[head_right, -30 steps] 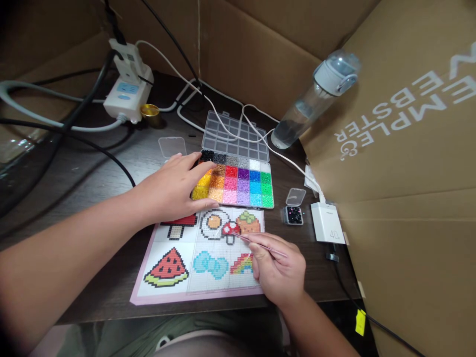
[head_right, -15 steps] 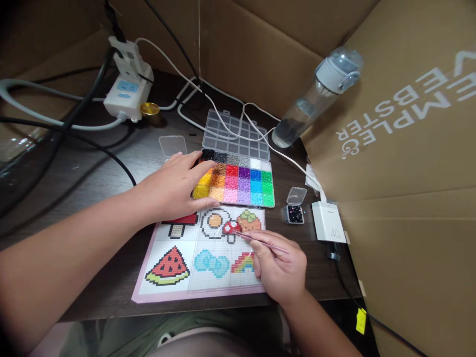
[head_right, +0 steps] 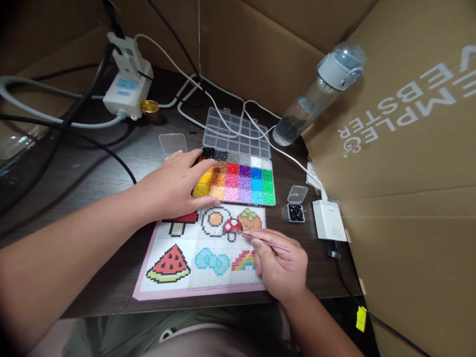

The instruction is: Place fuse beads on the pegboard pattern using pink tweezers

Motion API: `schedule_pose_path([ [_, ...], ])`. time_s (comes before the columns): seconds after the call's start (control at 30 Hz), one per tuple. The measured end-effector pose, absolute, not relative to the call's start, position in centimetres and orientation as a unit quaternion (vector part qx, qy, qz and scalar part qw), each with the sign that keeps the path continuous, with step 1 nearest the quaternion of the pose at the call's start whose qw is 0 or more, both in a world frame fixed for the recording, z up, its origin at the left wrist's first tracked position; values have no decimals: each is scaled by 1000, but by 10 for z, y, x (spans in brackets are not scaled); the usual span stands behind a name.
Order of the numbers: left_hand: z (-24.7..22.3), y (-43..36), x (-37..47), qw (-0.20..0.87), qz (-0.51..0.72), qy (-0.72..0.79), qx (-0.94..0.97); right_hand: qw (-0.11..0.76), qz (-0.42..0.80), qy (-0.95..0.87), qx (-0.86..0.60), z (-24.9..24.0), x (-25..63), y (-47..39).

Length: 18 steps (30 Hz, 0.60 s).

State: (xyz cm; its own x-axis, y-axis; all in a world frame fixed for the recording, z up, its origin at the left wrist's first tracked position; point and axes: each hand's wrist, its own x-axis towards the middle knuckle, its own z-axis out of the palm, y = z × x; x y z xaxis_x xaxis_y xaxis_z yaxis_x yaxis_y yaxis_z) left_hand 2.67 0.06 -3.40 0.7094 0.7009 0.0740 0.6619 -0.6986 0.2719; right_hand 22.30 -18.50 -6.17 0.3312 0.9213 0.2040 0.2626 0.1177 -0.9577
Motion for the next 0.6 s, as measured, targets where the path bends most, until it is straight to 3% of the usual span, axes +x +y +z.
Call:
schedule_pose_path([
  [0.6, -33, 1, 26, 116, 91, 374, 916, 536, 294, -518, -598, -63, 225, -185],
])
